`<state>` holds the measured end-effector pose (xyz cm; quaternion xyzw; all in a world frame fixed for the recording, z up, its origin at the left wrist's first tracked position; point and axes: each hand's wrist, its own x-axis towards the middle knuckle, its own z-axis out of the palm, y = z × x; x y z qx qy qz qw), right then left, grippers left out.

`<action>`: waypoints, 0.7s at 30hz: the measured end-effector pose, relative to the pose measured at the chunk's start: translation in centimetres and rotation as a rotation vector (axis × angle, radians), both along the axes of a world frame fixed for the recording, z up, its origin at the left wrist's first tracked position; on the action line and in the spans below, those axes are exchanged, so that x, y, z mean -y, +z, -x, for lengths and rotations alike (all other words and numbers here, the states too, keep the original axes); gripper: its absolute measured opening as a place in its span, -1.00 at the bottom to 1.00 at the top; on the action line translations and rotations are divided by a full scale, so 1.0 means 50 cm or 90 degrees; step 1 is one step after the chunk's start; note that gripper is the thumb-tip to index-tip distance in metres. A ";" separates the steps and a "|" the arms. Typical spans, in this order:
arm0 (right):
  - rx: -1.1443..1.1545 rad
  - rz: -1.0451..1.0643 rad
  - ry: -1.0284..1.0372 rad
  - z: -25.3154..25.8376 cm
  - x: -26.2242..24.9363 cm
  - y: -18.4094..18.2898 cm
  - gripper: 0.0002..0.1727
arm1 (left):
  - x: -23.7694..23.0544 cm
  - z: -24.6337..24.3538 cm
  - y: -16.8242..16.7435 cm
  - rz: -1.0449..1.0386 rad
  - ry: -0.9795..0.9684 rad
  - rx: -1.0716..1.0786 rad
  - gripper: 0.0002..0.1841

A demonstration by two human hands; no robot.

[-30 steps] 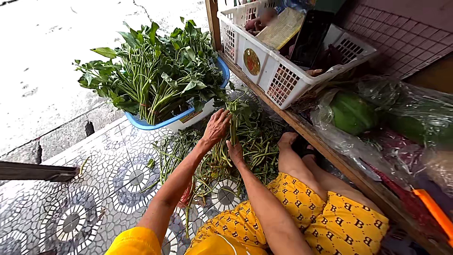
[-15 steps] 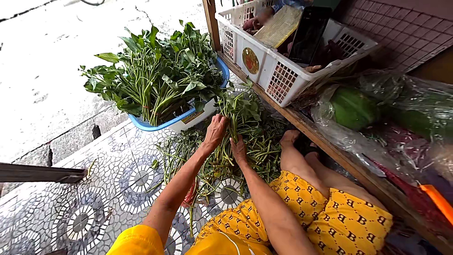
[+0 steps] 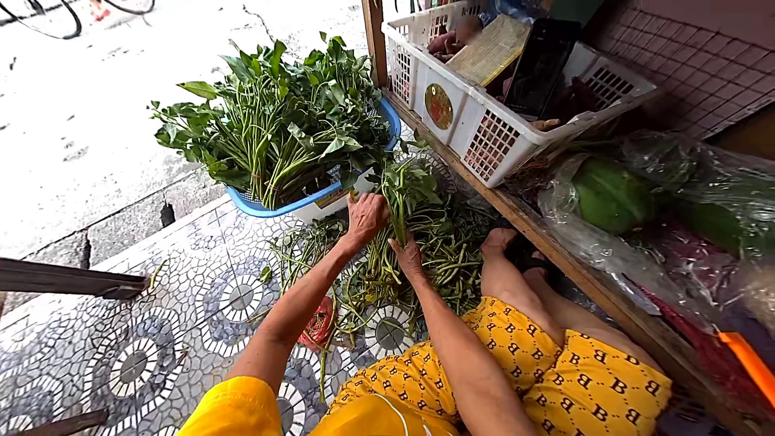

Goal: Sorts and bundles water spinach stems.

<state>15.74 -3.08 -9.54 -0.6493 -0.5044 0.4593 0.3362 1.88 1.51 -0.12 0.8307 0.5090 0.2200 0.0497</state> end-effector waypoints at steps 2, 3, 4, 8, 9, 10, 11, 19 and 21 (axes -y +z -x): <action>-0.073 0.000 -0.013 0.004 -0.001 -0.013 -0.54 | 0.005 0.002 0.017 0.084 0.120 0.049 -0.68; -0.111 0.008 -0.020 0.004 -0.001 -0.018 -0.59 | 0.005 0.002 0.024 0.117 0.171 0.016 -0.66; -0.147 0.013 -0.027 0.003 -0.001 -0.022 -0.64 | 0.004 -0.002 0.027 0.149 0.215 -0.037 -0.65; -0.228 0.021 -0.034 0.003 -0.002 -0.028 -0.77 | 0.015 -0.021 0.009 0.022 0.143 -0.062 -0.64; -0.226 0.024 -0.029 0.002 -0.001 -0.026 -0.78 | 0.013 -0.030 0.000 -0.046 0.087 -0.041 -0.70; -0.219 0.022 -0.022 0.002 0.000 -0.025 -0.79 | 0.007 -0.039 -0.009 -0.104 0.030 -0.024 -0.74; -0.210 0.016 -0.013 0.002 0.000 -0.025 -0.79 | 0.000 -0.045 -0.013 -0.135 -0.017 -0.018 -0.74; -0.189 0.010 -0.034 -0.006 -0.005 -0.017 -0.76 | -0.108 -0.060 -0.039 -0.226 -0.251 -0.048 -0.82; -0.176 0.016 -0.037 -0.005 -0.006 -0.019 -0.73 | -0.122 -0.053 -0.035 -0.220 -0.277 -0.059 -0.82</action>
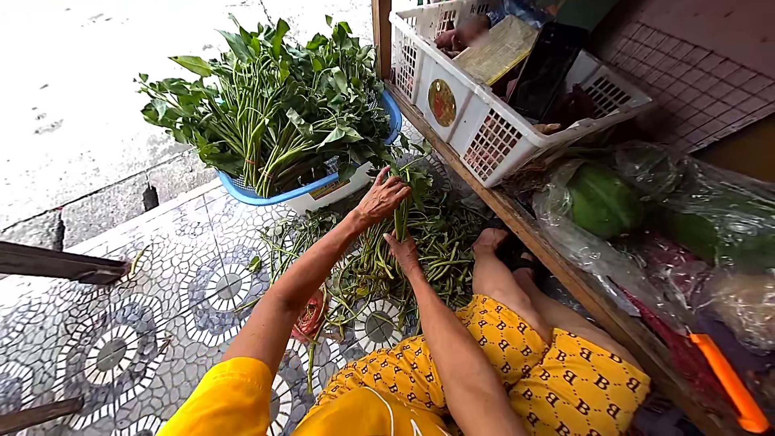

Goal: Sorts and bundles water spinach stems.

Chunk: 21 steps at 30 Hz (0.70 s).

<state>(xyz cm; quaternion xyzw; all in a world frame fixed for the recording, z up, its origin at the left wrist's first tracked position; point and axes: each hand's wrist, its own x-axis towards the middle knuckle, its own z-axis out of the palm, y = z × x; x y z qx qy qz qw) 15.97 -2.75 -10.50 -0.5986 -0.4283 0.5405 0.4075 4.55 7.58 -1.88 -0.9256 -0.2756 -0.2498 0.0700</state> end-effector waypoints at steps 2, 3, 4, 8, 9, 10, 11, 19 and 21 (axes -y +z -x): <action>0.002 0.009 -0.001 0.003 -0.001 0.002 -0.71 | -0.012 0.007 0.002 -0.009 -0.016 -0.007 -0.83; 0.002 0.012 -0.001 0.003 -0.001 0.003 -0.71 | -0.017 0.009 0.002 -0.022 -0.022 -0.010 -0.83; 0.008 0.012 0.001 0.003 0.000 0.004 -0.71 | -0.019 0.010 0.003 -0.038 -0.027 -0.012 -0.83; 0.134 -0.025 -0.006 -0.005 -0.002 0.018 -0.65 | -0.004 0.001 0.007 -0.007 0.005 0.065 -0.82; 0.168 -0.031 -0.019 -0.010 -0.005 0.025 -0.61 | 0.008 -0.005 0.010 0.051 0.036 0.107 -0.83; 0.209 -0.024 -0.033 -0.015 -0.006 0.036 -0.55 | 0.020 -0.012 0.009 0.106 0.074 0.161 -0.83; 0.257 -0.008 -0.039 -0.019 -0.007 0.048 -0.52 | 0.030 -0.019 0.005 0.152 0.118 0.221 -0.83; 0.479 0.086 -0.047 -0.018 0.006 0.075 -0.57 | 0.056 -0.022 -0.035 0.213 0.326 0.348 -0.74; 0.455 0.147 -0.052 -0.032 0.012 0.057 -0.54 | 0.030 0.011 0.002 0.373 0.441 0.511 -0.66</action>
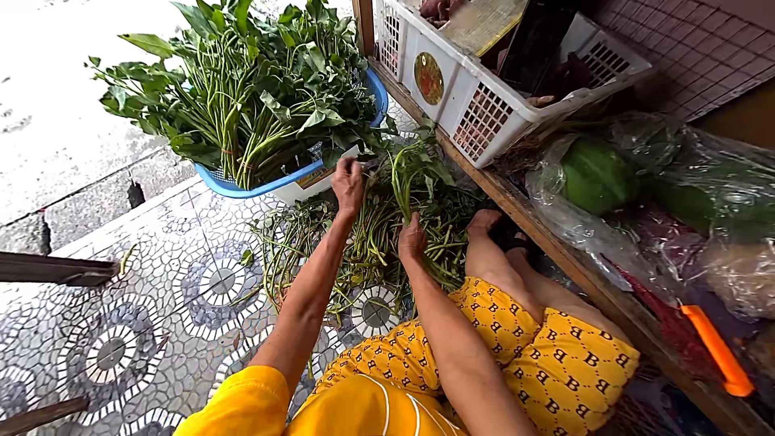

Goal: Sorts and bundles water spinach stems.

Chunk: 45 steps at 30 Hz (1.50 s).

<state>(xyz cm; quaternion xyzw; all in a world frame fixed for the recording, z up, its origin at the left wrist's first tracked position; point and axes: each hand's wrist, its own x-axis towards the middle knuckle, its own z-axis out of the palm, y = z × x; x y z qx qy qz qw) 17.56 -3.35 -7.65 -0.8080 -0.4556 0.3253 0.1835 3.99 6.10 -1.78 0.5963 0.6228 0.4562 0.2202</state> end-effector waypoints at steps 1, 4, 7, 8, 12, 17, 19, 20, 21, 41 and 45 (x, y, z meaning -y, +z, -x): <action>-0.018 0.017 -0.024 -0.004 0.004 -0.012 -0.52 | -0.019 0.021 0.017 0.007 0.046 0.030 -0.67; -0.056 0.029 -0.065 -0.008 0.004 -0.030 -0.48 | -0.022 0.074 0.008 0.131 -0.011 -0.237 -0.61; -0.088 0.030 -0.066 0.010 -0.004 -0.037 -0.47 | 0.016 0.076 -0.091 0.364 -0.084 -0.409 -0.47; -0.092 0.032 -0.058 0.014 -0.004 -0.039 -0.47 | 0.024 0.071 -0.146 0.390 -0.096 -0.370 -0.35; -0.126 -0.026 -0.037 0.012 0.002 -0.026 -0.43 | -0.006 0.031 -0.321 0.521 -0.083 -0.107 -0.04; -0.341 -0.066 -0.291 -0.018 -0.030 -0.071 -0.46 | -0.041 -0.010 -0.328 0.455 -0.144 0.027 -0.43; -0.451 -0.047 -0.435 -0.030 -0.037 -0.092 -0.46 | -0.060 0.005 -0.277 0.388 -0.151 0.000 -0.53; -0.476 -0.031 -0.486 -0.036 -0.037 -0.095 -0.47 | -0.067 0.026 -0.246 0.374 -0.126 -0.031 -0.55; -0.472 -0.021 -0.509 -0.040 -0.037 -0.095 -0.47 | -0.072 0.056 -0.216 0.380 -0.085 -0.087 -0.54; -0.625 0.114 0.053 -0.008 -0.062 -0.039 -0.57 | 0.218 0.433 -0.046 0.396 0.112 -0.242 -0.54; -0.467 0.066 0.105 0.114 -0.031 -0.026 -0.40 | 0.314 0.247 -0.087 0.501 -0.224 0.138 -0.58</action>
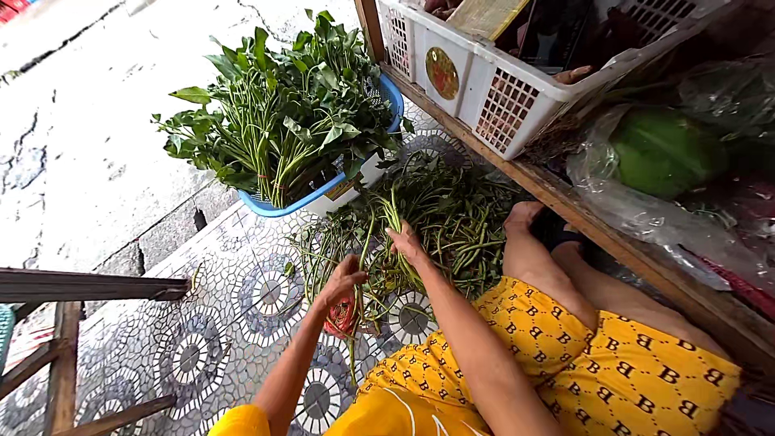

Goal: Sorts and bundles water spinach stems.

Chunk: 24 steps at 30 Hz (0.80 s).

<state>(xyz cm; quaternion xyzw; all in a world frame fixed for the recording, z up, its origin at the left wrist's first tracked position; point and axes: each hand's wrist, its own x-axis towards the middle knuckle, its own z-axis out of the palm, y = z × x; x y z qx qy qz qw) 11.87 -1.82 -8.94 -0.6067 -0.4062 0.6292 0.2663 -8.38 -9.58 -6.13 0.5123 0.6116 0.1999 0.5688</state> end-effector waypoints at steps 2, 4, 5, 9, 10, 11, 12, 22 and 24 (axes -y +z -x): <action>0.043 -0.050 -0.062 0.010 0.009 0.006 -0.32 | 0.023 -0.073 -0.031 0.015 0.040 0.103 -0.64; 0.025 -0.078 -0.134 -0.002 0.012 0.005 -0.33 | 0.033 -0.126 -0.062 -0.039 0.084 0.116 -0.63; 0.003 -0.089 -0.163 -0.008 0.010 -0.001 -0.35 | 0.030 -0.146 -0.072 -0.079 0.103 0.104 -0.62; -0.010 -0.092 -0.210 -0.018 0.011 -0.011 -0.34 | -0.002 -0.205 -0.073 -0.175 0.076 0.050 -0.59; -0.015 -0.089 -0.226 -0.013 0.012 -0.007 -0.35 | -0.008 -0.220 -0.067 -0.181 0.066 0.027 -0.59; -0.019 -0.087 -0.244 -0.008 0.011 -0.002 -0.37 | -0.013 -0.232 -0.063 -0.182 0.057 -0.004 -0.57; -0.020 -0.086 -0.254 -0.004 0.008 0.003 -0.39 | -0.018 -0.241 -0.065 -0.179 0.055 -0.029 -0.55; -0.378 0.012 -0.369 -0.033 -0.011 -0.015 -0.38 | -0.060 -0.196 -0.122 -0.122 0.084 0.302 -0.57; -0.430 0.040 -0.387 -0.036 -0.014 -0.016 -0.57 | -0.052 -0.197 -0.116 -0.067 0.076 0.354 -0.61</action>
